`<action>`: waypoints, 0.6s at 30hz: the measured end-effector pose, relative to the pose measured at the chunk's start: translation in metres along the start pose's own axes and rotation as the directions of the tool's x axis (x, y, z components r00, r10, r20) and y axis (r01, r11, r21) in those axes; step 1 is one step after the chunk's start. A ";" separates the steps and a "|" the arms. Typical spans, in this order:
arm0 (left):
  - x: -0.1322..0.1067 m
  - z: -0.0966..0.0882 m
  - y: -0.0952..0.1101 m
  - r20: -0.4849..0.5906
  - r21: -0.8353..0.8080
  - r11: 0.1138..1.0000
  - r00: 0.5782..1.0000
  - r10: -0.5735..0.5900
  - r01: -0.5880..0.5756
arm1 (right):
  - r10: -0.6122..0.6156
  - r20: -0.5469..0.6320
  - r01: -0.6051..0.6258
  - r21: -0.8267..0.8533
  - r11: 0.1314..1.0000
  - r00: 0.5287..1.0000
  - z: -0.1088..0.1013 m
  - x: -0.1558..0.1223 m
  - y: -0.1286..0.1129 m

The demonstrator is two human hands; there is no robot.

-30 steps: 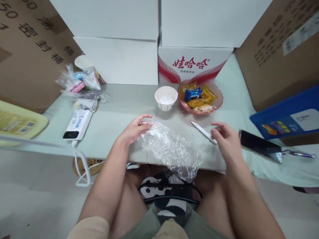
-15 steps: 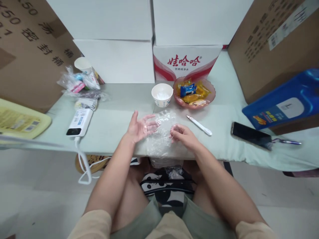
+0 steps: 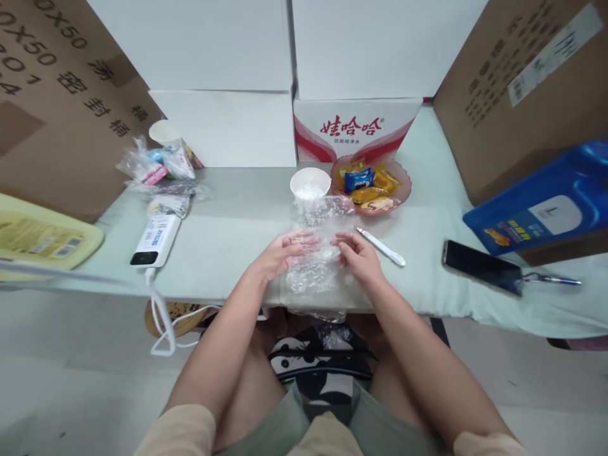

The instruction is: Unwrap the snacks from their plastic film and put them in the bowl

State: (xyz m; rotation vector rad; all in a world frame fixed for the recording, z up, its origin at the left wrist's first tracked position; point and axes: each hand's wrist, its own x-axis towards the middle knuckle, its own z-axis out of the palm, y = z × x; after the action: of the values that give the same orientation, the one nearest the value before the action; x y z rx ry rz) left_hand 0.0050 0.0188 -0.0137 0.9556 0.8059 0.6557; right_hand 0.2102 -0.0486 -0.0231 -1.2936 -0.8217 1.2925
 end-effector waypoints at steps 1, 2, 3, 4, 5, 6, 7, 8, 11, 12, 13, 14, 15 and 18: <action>0.001 0.000 -0.002 -0.028 0.063 0.998 0.999 -0.019 0.021 | 0.039 -0.002 -0.039 0.021 0.999 0.999 0.000 0.001 0.001; 0.001 0.001 -0.003 -0.067 0.113 0.993 0.998 -0.006 0.014 | 0.067 0.007 -0.067 0.034 0.997 0.998 0.000 0.002 0.001; 0.001 0.003 -0.004 -0.100 0.141 0.990 0.995 0.024 -0.010 | 0.076 0.018 -0.076 0.031 0.997 0.997 0.000 0.003 0.002; 0.001 0.004 -0.003 -0.111 0.153 0.988 0.993 0.047 -0.030 | 0.066 0.024 -0.066 0.009 0.998 0.998 0.000 0.002 0.002; 0.000 0.006 -0.002 -0.101 0.165 0.986 0.994 0.048 -0.031 | 0.039 0.014 -0.038 -0.027 0.999 0.999 -0.001 0.002 0.002; -0.001 0.008 -0.001 -0.080 0.187 0.982 0.996 0.031 -0.016 | -0.001 -0.007 0.000 -0.066 0.998 1.000 -0.001 0.001 0.002; -0.002 0.009 0.000 -0.060 0.222 0.975 0.998 0.006 0.007 | -0.040 -0.028 0.037 -0.095 0.995 0.999 -0.002 -0.001 0.001; -0.002 0.010 0.000 -0.050 0.265 0.964 0.999 -0.012 0.024 | -0.075 -0.039 0.070 -0.108 0.992 0.996 -0.003 -0.002 0.001; -0.003 0.010 -0.001 -0.068 0.349 0.937 0.996 0.058 -0.030 | -0.136 -0.002 0.135 -0.093 0.986 0.991 -0.006 -0.003 -0.002; -0.002 0.009 -0.002 -0.066 0.350 0.933 0.992 0.109 -0.079 | -0.139 0.016 0.140 -0.096 0.985 0.990 -0.007 -0.003 -0.002; -0.002 0.009 -0.003 -0.051 0.343 0.931 0.987 0.153 -0.126 | -0.142 0.023 0.144 -0.107 0.984 0.990 -0.008 -0.002 -0.002; -0.002 0.008 -0.004 -0.021 0.330 0.931 0.985 0.173 -0.157 | -0.153 0.017 0.154 -0.119 0.981 0.988 -0.008 -0.001 -0.001; -0.001 0.007 -0.005 0.017 0.316 0.935 0.986 0.164 -0.161 | -0.173 0.001 0.171 -0.127 0.977 0.985 -0.008 0.001 -0.001; 0.001 0.006 -0.007 0.064 0.312 0.948 0.997 0.044 -0.062 | -0.227 -0.067 0.217 -0.138 0.966 0.972 -0.007 0.006 0.000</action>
State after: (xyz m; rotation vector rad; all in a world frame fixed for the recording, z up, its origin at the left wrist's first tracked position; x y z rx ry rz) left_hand 0.0112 0.0135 -0.0180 1.2836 0.8522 0.5524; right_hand 0.2179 -0.0446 -0.0254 -1.3063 -0.9758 1.0157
